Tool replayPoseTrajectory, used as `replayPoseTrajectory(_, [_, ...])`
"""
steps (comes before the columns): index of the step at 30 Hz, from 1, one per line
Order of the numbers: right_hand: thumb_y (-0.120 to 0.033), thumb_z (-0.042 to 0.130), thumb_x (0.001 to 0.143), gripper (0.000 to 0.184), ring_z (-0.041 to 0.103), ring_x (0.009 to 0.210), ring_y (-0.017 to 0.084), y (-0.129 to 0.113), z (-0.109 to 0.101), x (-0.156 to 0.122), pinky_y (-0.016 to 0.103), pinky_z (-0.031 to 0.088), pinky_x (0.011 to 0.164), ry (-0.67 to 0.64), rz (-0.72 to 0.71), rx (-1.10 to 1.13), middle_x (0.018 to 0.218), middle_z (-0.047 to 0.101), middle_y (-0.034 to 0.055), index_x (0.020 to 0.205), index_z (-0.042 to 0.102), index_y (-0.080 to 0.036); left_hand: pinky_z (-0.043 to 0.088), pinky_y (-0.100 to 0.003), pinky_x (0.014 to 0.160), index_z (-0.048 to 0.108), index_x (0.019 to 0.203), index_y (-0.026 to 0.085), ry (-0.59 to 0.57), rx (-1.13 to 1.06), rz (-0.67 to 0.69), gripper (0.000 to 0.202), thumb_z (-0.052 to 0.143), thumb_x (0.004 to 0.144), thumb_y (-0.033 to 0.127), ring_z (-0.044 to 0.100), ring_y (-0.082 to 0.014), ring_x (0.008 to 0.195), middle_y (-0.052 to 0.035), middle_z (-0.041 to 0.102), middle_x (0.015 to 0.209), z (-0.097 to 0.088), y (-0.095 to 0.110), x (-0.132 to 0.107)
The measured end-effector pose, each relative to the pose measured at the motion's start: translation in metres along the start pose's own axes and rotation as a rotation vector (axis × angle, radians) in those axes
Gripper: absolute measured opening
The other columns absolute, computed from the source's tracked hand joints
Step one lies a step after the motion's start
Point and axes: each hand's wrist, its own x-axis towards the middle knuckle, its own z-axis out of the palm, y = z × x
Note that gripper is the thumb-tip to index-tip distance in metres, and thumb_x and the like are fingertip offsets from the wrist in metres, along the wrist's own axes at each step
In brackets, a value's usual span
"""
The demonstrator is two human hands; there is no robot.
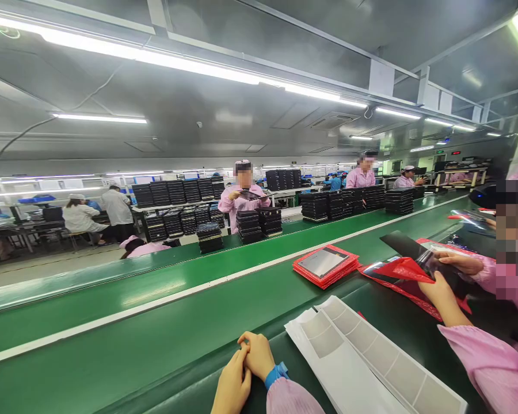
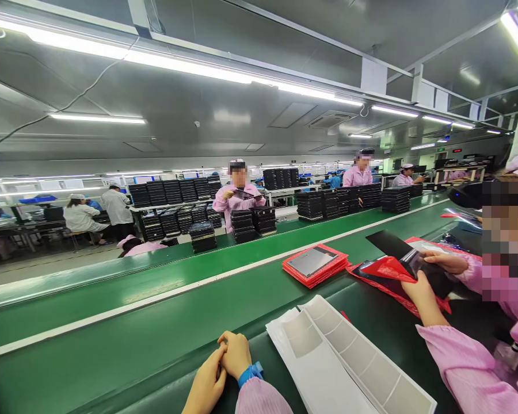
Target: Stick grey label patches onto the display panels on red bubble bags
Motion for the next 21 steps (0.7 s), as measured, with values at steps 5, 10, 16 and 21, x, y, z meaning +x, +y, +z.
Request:
replayPoseTrajectory(5, [-0.020,0.048,0.078,0.018,0.052,0.055,0.009,-0.002,-0.007,-0.002,0.019,0.032,0.056,0.000,0.006,0.006,0.057,0.061,-0.0021,0.081,0.065,-0.023,0.045,-0.031,0.090,0.052,0.115,0.015,0.007,0.004,0.003,0.044,0.038,0.073,0.015,0.058,-0.0192,0.101,-0.0080,0.062,0.110,0.001,-0.002,0.001])
replayPoseTrajectory(10, [-0.018,0.052,0.078,0.014,0.051,0.053,0.008,-0.013,-0.006,-0.002,0.018,0.034,0.053,0.009,0.057,0.006,0.054,0.058,-0.0030,0.080,0.065,-0.022,0.044,-0.031,0.089,0.051,0.115,0.015,-0.015,0.005,-0.010,0.042,0.037,0.075,0.016,0.058,-0.0194,0.100,-0.0084,0.062,0.107,-0.001,0.004,0.001])
replayPoseTrajectory(16, [-0.035,0.046,0.087,0.024,0.056,0.067,0.008,-0.029,-0.069,-0.018,0.025,0.048,0.065,0.151,0.210,-0.041,0.082,0.060,0.0009,0.094,0.057,-0.014,0.047,-0.028,0.074,0.030,0.131,0.020,-0.014,-0.042,-0.029,0.049,0.033,0.082,0.022,0.061,-0.0162,0.077,-0.0043,0.063,0.094,-0.004,0.014,-0.001])
replayPoseTrajectory(21, [-0.037,0.045,0.087,0.030,0.054,0.095,0.015,0.069,-0.299,-0.067,0.035,0.046,0.082,0.554,0.394,-0.139,0.111,0.053,0.0062,0.108,0.052,-0.017,0.044,-0.027,0.063,0.046,0.115,0.018,0.023,-0.028,-0.195,0.039,0.039,0.077,0.025,0.058,-0.0152,0.061,0.0013,0.058,0.073,0.000,0.016,0.019])
